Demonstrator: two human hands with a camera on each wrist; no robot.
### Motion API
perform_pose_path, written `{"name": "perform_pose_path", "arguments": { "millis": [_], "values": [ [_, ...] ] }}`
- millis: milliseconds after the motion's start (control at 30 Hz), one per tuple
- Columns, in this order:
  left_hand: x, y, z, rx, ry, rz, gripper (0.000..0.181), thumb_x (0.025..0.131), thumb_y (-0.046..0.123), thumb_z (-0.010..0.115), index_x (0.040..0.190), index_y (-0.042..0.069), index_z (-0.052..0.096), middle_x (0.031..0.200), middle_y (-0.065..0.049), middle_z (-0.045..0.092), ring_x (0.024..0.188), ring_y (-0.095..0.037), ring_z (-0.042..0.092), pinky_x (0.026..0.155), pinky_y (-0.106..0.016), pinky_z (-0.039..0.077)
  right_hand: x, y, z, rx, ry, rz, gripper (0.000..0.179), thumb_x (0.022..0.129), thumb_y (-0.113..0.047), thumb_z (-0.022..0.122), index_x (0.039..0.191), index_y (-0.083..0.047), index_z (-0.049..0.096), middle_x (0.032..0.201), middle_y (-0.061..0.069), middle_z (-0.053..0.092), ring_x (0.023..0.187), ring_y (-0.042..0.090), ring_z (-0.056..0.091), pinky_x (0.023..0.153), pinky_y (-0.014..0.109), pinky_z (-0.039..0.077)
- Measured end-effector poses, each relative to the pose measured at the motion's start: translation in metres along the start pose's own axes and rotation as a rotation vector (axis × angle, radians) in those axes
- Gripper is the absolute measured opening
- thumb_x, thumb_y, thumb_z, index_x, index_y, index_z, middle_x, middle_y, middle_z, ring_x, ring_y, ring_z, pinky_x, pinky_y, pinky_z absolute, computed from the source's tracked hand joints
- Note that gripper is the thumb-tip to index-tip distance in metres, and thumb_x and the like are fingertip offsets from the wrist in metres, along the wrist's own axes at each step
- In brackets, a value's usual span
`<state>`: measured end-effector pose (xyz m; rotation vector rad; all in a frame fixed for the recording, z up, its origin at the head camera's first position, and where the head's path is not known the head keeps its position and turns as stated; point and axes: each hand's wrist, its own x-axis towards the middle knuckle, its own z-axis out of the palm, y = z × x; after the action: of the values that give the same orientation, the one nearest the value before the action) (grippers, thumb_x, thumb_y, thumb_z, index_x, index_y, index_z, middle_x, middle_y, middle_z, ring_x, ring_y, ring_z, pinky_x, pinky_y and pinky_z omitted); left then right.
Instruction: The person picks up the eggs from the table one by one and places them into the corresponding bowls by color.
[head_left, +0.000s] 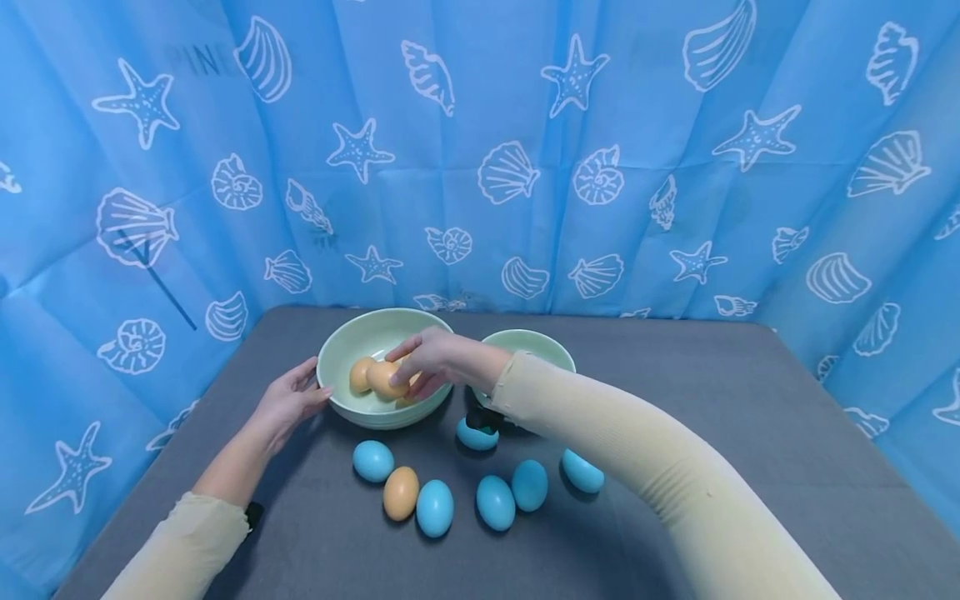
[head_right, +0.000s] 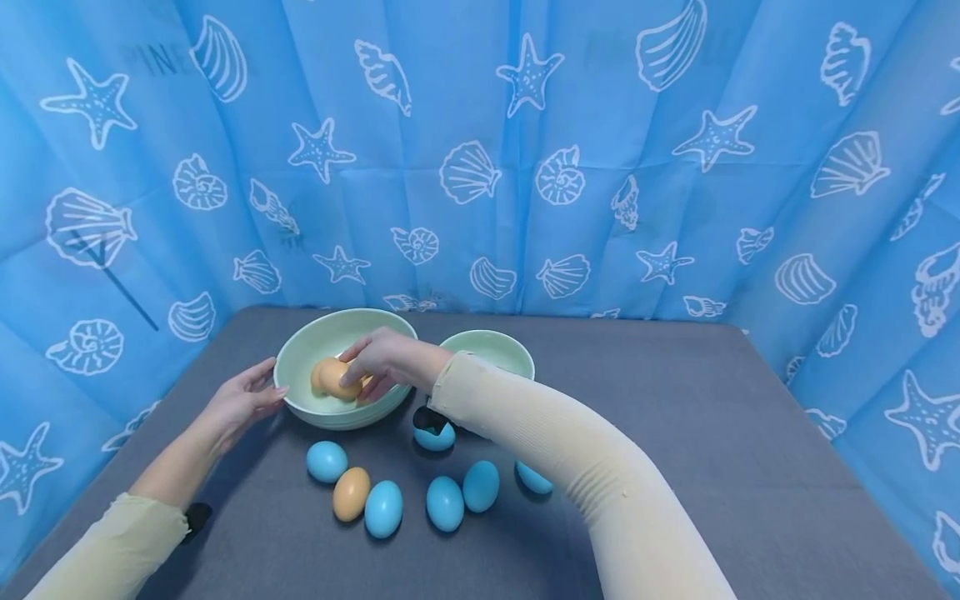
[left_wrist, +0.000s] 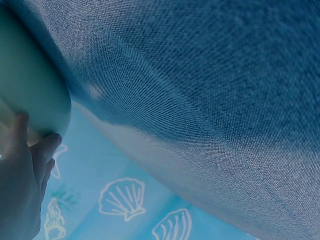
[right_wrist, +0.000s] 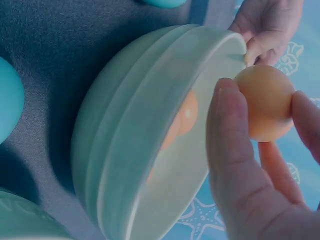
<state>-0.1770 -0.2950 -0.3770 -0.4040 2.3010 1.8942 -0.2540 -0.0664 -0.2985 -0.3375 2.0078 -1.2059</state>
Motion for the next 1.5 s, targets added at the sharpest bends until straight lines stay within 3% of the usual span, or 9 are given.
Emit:
{"name": "perform_pose_path", "arguments": {
  "millis": [167,533,767,1033,1300,1500],
  "values": [
    [0.0,0.001,0.0,0.004,0.0,0.001,0.076,0.105,0.007,0.049,0.16,0.003,-0.003,0.167,-0.019,-0.003,0.153,-0.037,0.012,0.12,-0.05,0.029,0.009,0.003,0.002,-0.016,0.015,-0.016,0.042,0.089,-0.002,0.074,0.131,-0.004,0.065,0.098,0.011,0.068,0.082,0.029,0.07,0.082,0.042,0.063],
    [0.0,0.001,0.0,0.007,0.005,0.002,0.075,0.105,0.006,0.049,0.16,0.002,-0.003,0.167,-0.02,-0.003,0.153,-0.036,0.014,0.12,-0.049,0.031,0.024,0.006,0.007,-0.06,-0.008,-0.022,0.036,0.089,-0.003,0.074,0.125,-0.002,0.068,0.093,0.01,0.067,0.068,0.023,0.066,0.057,0.026,0.056],
    [0.0,0.001,-0.002,0.011,0.008,0.004,0.076,0.105,0.007,0.05,0.16,0.003,-0.003,0.167,-0.02,-0.003,0.153,-0.036,0.013,0.12,-0.049,0.031,0.035,0.004,0.006,-0.148,-0.052,-0.023,0.038,0.091,-0.002,0.072,0.129,-0.001,0.066,0.095,0.008,0.067,0.068,0.021,0.065,0.059,0.025,0.056],
    [0.001,-0.001,-0.001,-0.006,0.009,-0.003,0.075,0.105,0.007,0.05,0.16,0.003,-0.002,0.167,-0.02,-0.002,0.153,-0.037,0.014,0.12,-0.05,0.03,0.043,0.008,0.009,-0.169,-0.07,0.02,0.038,0.091,0.0,0.071,0.128,-0.001,0.067,0.094,0.008,0.068,0.068,0.02,0.062,0.056,0.025,0.052],
    [0.001,0.0,0.0,-0.004,0.009,-0.006,0.075,0.105,0.007,0.05,0.16,0.004,-0.002,0.167,-0.02,0.0,0.153,-0.037,0.015,0.12,-0.051,0.03,0.047,0.009,0.013,-0.2,-0.069,0.034,0.032,0.089,-0.002,0.074,0.121,-0.003,0.069,0.096,0.01,0.07,0.082,0.026,0.071,0.072,0.034,0.061],
    [0.001,0.001,0.0,-0.004,0.008,-0.011,0.075,0.105,0.007,0.05,0.16,0.004,-0.002,0.167,-0.019,-0.001,0.153,-0.038,0.014,0.12,-0.051,0.03,0.049,0.01,0.018,-0.273,-0.091,0.025,0.034,0.09,-0.003,0.073,0.124,-0.005,0.069,0.097,0.007,0.071,0.082,0.02,0.069,0.071,0.031,0.06]
  ]
}}
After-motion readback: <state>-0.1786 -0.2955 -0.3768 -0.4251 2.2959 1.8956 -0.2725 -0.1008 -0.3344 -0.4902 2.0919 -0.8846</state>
